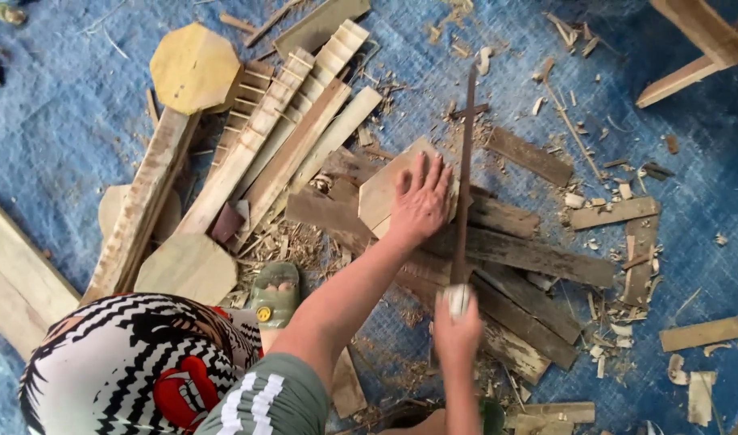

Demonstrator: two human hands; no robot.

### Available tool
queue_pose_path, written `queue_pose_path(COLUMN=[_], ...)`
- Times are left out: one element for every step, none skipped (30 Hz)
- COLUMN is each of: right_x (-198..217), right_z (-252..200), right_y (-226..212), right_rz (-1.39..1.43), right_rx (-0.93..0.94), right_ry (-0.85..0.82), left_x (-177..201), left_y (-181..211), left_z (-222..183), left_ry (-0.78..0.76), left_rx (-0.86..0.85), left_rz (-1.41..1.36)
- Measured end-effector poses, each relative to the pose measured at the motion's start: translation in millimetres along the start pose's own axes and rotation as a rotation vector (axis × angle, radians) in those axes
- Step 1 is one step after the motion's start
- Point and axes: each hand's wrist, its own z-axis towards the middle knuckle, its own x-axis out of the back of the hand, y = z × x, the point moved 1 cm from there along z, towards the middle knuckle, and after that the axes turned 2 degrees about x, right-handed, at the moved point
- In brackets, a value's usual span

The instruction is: A person uses a hand saw to cut wood and then uses a metal tool to shape or pry wood pieces while working on the floor.

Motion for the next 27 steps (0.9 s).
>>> queue_pose_path(right_x=[4,4,4,0,0,0,2,2,3,3,-1,-8,-14,-12,-12,-6,-5,-3,-1,3,7,9,3,-2,-6,-11,-15], right_z=[-11,-24,-36,-49,-46,-47,-48,-32,-16,-2,12,22,33,23,14,2,-14,-31,-48,-51,-55,-53,-35,-11,12,19,27], right_y=[14,51,87,121,121,124,127,92,57,23,16,8,-1,13,29,52,80,111,142,134,126,112,94,73,53,46,36], right_rz=[0.021,0.009,0.002,0.003,0.000,-0.032,-0.065,-0.061,-0.063,-0.069,-0.070,-0.024,0.023,0.030,0.007,-0.029,-0.037,-0.025,-0.013,-0.019,-0.027,-0.024,-0.017,-0.020,-0.022,-0.023,-0.029], right_rx=[-0.021,-0.021,0.074,0.168,0.169,0.119,0.070,0.070,0.038,0.012,0.017,0.152,0.286,0.294,0.154,0.004,0.004,0.075,0.148,0.138,0.045,-0.042,-0.046,0.015,0.077,0.072,0.195], right_ry=[-0.057,-0.060,0.012,0.080,0.074,0.070,0.067,0.075,0.045,0.008,0.009,0.055,0.103,0.108,0.068,0.028,0.033,0.094,0.154,0.147,0.084,0.030,0.032,0.033,0.035,0.031,0.092], left_x=[-6,-8,-10,-10,-7,-3,1,-1,-3,-5,-4,-2,0,0,-1,-6,-7,-10,-13,-12,-8,-2,-4,-5,-6,-7,-7], left_y=[0,3,5,3,1,2,3,2,2,0,2,2,1,1,1,6,6,5,5,5,6,7,5,4,3,5,5], left_z=[-2,-1,-1,-1,0,-4,-7,-6,-6,-7,-5,-4,-3,1,5,1,6,6,5,1,-2,5,0,0,-2,-3,-4], left_ry=[0.168,0.166,0.183,0.200,0.197,0.215,0.233,0.237,0.214,0.193,0.199,0.221,0.243,0.254,0.254,0.242,0.242,0.216,0.190,0.178,0.212,0.258,0.256,0.226,0.196,0.190,0.230], left_rx=[-0.030,-0.020,-0.020,-0.023,-0.017,-0.036,-0.055,-0.062,-0.072,-0.072,-0.071,-0.060,-0.050,-0.055,-0.033,-0.003,0.000,-0.001,-0.002,0.002,-0.011,-0.035,-0.043,-0.041,-0.039,-0.038,-0.038], left_rz=[0.007,0.002,0.000,0.005,0.007,0.007,0.006,0.003,0.004,0.008,0.008,0.010,0.012,0.015,0.017,0.007,-0.001,-0.021,-0.042,-0.041,-0.017,0.009,0.010,-0.018,-0.046,-0.045,-0.026])
